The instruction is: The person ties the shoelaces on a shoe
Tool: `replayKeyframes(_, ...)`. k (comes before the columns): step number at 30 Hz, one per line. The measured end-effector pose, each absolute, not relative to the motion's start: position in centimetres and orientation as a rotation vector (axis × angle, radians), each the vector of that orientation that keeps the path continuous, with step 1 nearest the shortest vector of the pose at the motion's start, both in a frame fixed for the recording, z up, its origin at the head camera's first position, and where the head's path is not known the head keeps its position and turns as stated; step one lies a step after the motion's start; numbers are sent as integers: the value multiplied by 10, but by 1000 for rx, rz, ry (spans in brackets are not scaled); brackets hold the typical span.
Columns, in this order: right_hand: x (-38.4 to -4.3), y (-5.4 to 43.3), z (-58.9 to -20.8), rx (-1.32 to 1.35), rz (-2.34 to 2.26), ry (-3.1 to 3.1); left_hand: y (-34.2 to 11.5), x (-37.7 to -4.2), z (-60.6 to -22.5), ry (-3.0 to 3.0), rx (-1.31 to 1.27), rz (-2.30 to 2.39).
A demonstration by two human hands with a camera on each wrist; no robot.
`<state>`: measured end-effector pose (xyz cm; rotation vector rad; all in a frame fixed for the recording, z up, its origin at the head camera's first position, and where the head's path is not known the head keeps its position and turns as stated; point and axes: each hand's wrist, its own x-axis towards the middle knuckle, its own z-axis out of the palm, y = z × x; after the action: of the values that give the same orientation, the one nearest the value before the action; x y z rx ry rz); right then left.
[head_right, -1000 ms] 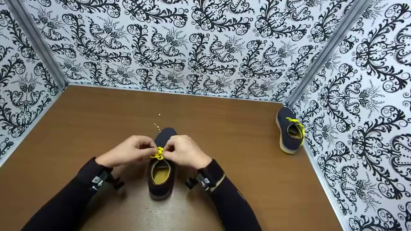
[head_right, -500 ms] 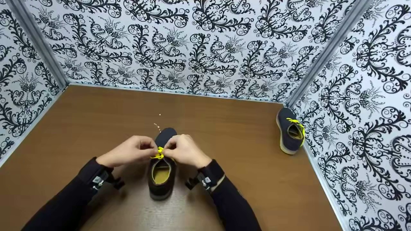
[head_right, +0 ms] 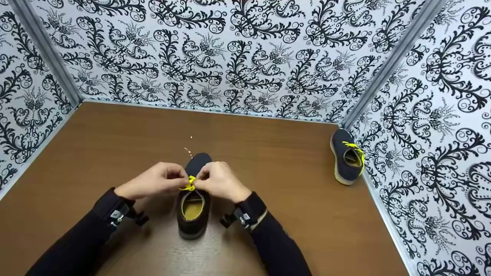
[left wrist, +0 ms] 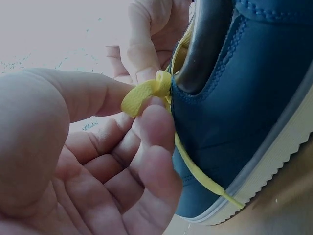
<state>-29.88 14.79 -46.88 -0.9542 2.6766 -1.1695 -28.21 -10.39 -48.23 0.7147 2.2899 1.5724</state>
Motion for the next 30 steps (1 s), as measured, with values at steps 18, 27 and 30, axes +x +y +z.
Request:
replayKeyframes(18,-297,148,-465,-932,-1169,2649,-106,-286,-489,2281,654,1595)
replayKeyframes(27,-298,148,-465,-935,-1159,2645,-107,-287,-490,2212,627,1595)
replayKeyframes(30,-298,148,-465,-936,-1149,2647,-106,-287,-491,2199,625,1607)
